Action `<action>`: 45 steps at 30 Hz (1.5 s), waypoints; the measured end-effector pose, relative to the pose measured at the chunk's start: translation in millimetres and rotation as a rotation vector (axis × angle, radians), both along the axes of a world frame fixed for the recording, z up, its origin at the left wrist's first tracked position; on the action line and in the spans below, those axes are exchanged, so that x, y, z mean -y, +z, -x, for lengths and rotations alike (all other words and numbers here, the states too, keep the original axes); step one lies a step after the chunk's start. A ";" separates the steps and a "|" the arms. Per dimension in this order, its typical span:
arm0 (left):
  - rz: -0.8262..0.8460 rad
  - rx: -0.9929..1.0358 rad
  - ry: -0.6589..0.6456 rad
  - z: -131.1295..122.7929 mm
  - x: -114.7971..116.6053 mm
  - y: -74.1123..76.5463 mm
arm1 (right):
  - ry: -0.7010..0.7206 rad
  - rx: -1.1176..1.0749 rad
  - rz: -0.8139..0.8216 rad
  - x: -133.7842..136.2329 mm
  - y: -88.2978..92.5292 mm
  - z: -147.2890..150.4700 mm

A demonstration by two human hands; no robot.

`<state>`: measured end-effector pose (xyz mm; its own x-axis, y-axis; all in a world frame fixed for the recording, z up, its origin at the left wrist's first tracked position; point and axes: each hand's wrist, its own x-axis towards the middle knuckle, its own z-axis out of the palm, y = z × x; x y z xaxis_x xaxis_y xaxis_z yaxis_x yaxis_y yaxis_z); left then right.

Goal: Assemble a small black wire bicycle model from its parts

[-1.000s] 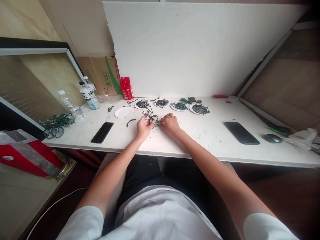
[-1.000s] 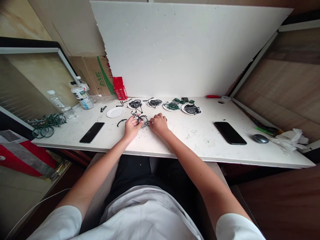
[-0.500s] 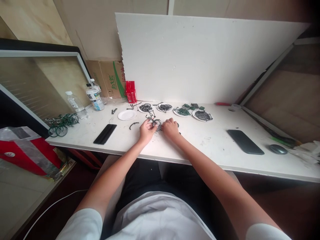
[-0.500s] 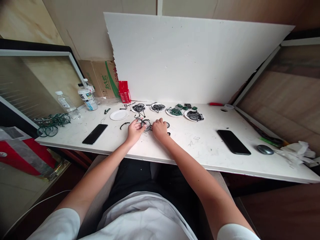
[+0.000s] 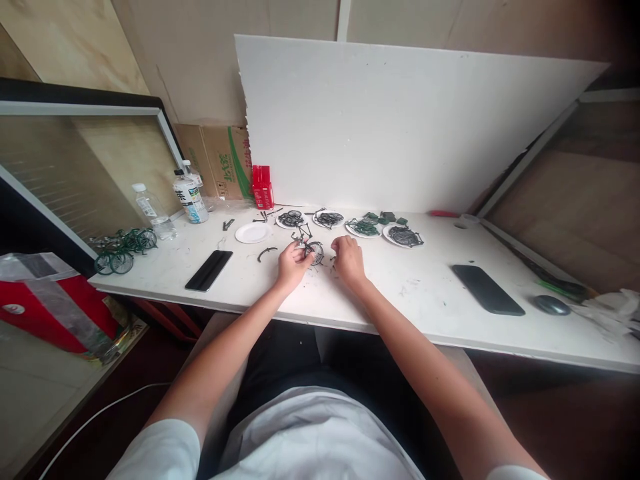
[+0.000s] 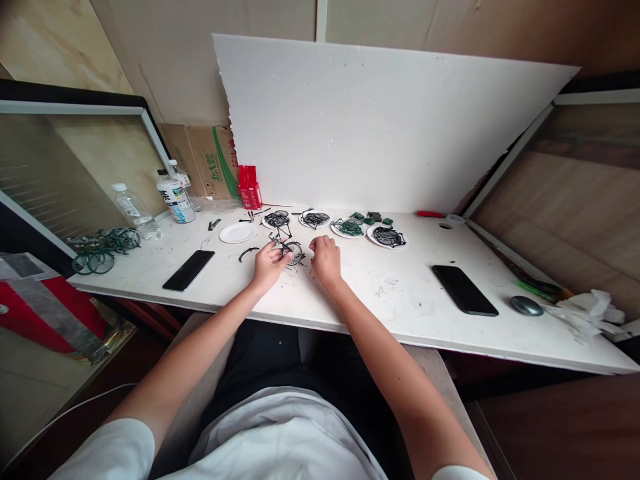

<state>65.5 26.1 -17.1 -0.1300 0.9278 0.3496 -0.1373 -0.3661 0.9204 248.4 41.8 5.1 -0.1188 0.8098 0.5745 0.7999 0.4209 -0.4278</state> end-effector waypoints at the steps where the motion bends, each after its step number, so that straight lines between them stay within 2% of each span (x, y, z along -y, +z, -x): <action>1: 0.004 0.007 0.002 -0.2 0.9 1.2 | 0.014 -0.073 -0.009 0.4 -0.6 -3.5; 6: -0.013 0.005 -0.050 -0.2 6.0 5.6 | 0.237 -0.325 -0.030 14.4 -5.6 -10.0; 11: -0.019 -0.010 -0.143 -1.1 9.9 7.0 | 0.367 -0.342 0.022 34.8 -8.0 -4.4; 15: -0.019 -0.038 -0.170 -3.6 14.0 8.3 | 0.366 -0.365 0.026 41.5 -8.8 -2.7; 21: 0.003 -0.015 -0.143 -8.6 15.8 5.1 | 0.371 -0.407 0.035 41.9 -9.3 -4.8; 30: 0.025 0.032 -0.100 -24.3 21.2 -3.1 | 0.364 -0.464 0.011 38.3 -21.0 -7.4; 45: 0.004 -0.004 -0.011 -29.3 20.5 -7.5 | 0.303 -0.408 0.012 42.9 -17.8 -3.5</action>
<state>94.8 5.6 -24.5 -0.1185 0.9304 0.3468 -0.1371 -0.3613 0.9223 251.9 -1.1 -12.6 -0.1170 0.7806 0.6140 0.4094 0.6012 -0.6863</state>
